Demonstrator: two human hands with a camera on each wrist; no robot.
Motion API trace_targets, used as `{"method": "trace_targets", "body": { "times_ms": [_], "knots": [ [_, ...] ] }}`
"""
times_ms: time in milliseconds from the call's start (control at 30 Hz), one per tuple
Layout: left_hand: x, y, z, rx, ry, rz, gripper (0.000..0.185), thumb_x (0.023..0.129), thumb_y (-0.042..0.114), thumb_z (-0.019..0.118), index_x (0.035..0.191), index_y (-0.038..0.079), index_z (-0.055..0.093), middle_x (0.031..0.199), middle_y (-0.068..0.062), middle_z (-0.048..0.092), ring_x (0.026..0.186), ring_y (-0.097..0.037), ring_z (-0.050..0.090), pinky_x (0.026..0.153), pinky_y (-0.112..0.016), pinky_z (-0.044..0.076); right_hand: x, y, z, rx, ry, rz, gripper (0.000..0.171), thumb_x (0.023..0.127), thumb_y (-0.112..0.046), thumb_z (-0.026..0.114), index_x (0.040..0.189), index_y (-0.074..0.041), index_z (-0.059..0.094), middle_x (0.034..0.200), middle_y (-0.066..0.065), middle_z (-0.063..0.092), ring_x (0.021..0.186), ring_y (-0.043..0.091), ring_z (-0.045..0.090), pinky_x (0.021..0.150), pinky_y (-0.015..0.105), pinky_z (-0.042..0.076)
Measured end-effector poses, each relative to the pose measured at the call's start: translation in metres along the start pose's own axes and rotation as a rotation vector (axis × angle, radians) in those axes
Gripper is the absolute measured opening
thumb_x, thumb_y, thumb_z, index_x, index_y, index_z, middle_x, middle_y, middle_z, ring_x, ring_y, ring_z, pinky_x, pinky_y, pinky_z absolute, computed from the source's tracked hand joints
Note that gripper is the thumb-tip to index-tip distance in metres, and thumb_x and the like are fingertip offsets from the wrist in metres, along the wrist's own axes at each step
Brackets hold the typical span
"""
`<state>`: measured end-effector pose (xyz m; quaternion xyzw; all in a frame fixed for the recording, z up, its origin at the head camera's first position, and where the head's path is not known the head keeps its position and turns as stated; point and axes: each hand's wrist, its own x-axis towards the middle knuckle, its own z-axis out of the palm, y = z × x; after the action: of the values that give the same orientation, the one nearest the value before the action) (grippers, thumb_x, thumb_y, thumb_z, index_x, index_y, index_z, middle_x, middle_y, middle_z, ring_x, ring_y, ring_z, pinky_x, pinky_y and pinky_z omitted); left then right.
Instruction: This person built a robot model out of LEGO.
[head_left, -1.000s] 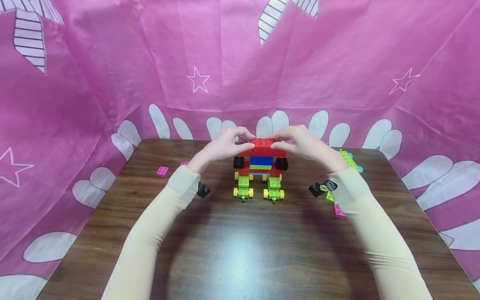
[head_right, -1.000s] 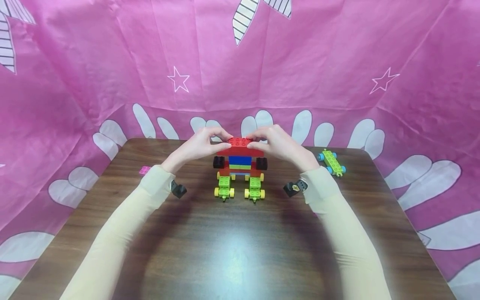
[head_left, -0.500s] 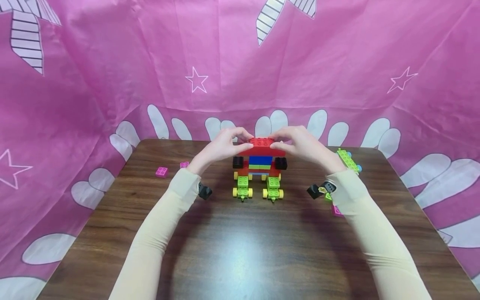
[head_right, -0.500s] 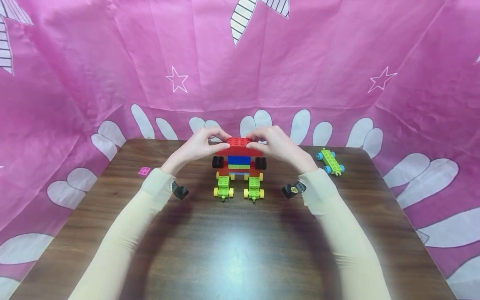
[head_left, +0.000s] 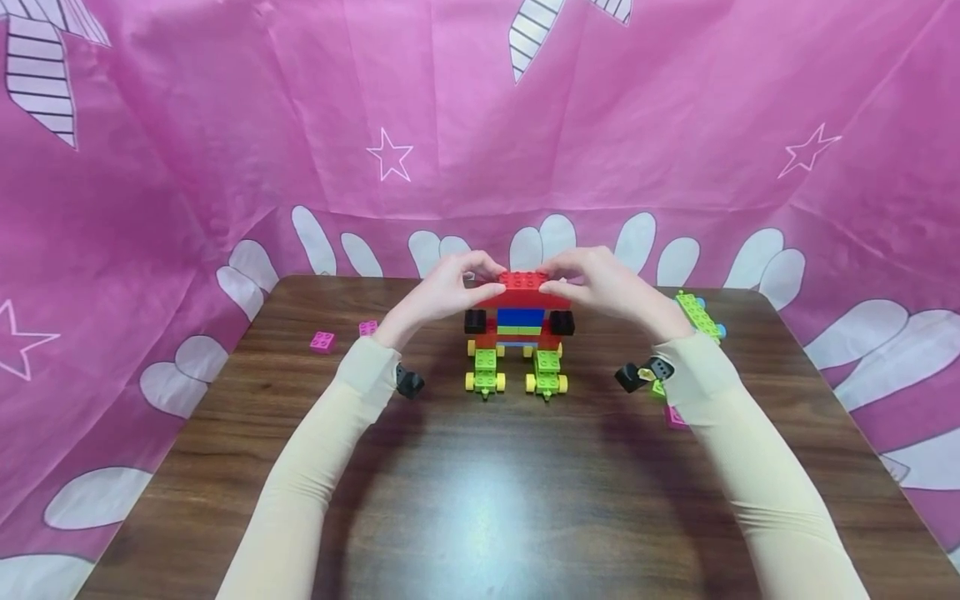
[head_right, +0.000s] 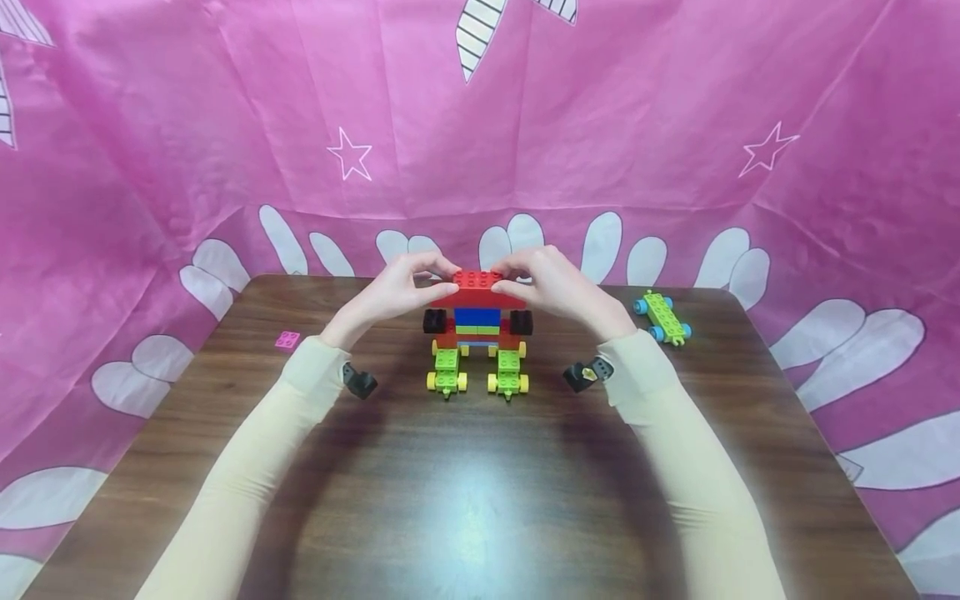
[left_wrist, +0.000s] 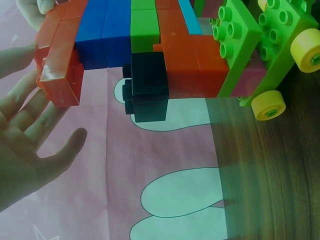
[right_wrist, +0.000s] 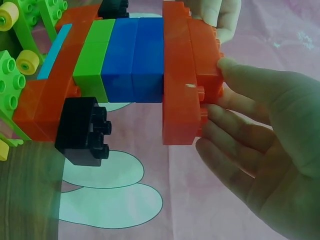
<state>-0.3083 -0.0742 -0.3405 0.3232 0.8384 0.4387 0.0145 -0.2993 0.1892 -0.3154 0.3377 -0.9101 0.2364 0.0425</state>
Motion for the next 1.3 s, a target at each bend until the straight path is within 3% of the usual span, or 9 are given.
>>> {"method": "trace_targets", "body": {
  "times_ms": [333, 633, 933, 1300],
  "knots": [
    [-0.0015, -0.0028, 0.0019, -0.04, 0.006, 0.004, 0.027, 0.093, 0.02, 0.068, 0.115, 0.004, 0.065, 0.115, -0.013, 0.069, 0.109, -0.025, 0.065, 0.105, -0.048, 0.05, 0.0001, -0.0061, 0.0012, -0.018, -0.003, 0.041, 0.035, 0.091, -0.023, 0.072, 0.123, -0.009, 0.07, 0.111, 0.009, 0.075, 0.103, 0.023, 0.069, 0.093, 0.044, 0.057],
    [-0.003, 0.0004, -0.0001, -0.044, -0.006, -0.006, 0.028, 0.093, 0.017, 0.068, 0.116, 0.002, 0.064, 0.116, -0.014, 0.069, 0.109, -0.026, 0.065, 0.105, -0.046, 0.051, 0.0003, -0.0087, 0.0023, -0.032, 0.01, 0.011, 0.033, 0.091, -0.023, 0.072, 0.12, -0.007, 0.071, 0.108, 0.009, 0.076, 0.102, 0.024, 0.071, 0.093, 0.044, 0.057],
    [-0.0007, -0.0015, 0.0037, 0.029, -0.016, 0.005, 0.035, 0.096, 0.022, 0.064, 0.126, 0.004, 0.061, 0.12, -0.012, 0.068, 0.112, -0.024, 0.064, 0.104, -0.039, 0.051, -0.0018, -0.0077, 0.0017, -0.051, 0.02, 0.015, 0.031, 0.092, -0.022, 0.071, 0.12, -0.007, 0.071, 0.108, 0.01, 0.075, 0.102, 0.025, 0.071, 0.093, 0.045, 0.057],
    [-0.0073, -0.0034, 0.0073, -0.008, 0.025, -0.039, 0.035, 0.097, 0.026, 0.064, 0.127, 0.007, 0.062, 0.119, -0.008, 0.068, 0.111, -0.021, 0.061, 0.105, -0.038, 0.049, -0.0016, -0.0079, 0.005, -0.079, 0.036, -0.031, 0.028, 0.093, -0.021, 0.069, 0.118, -0.007, 0.071, 0.104, 0.009, 0.075, 0.098, 0.024, 0.07, 0.091, 0.045, 0.057]
  ]
}}
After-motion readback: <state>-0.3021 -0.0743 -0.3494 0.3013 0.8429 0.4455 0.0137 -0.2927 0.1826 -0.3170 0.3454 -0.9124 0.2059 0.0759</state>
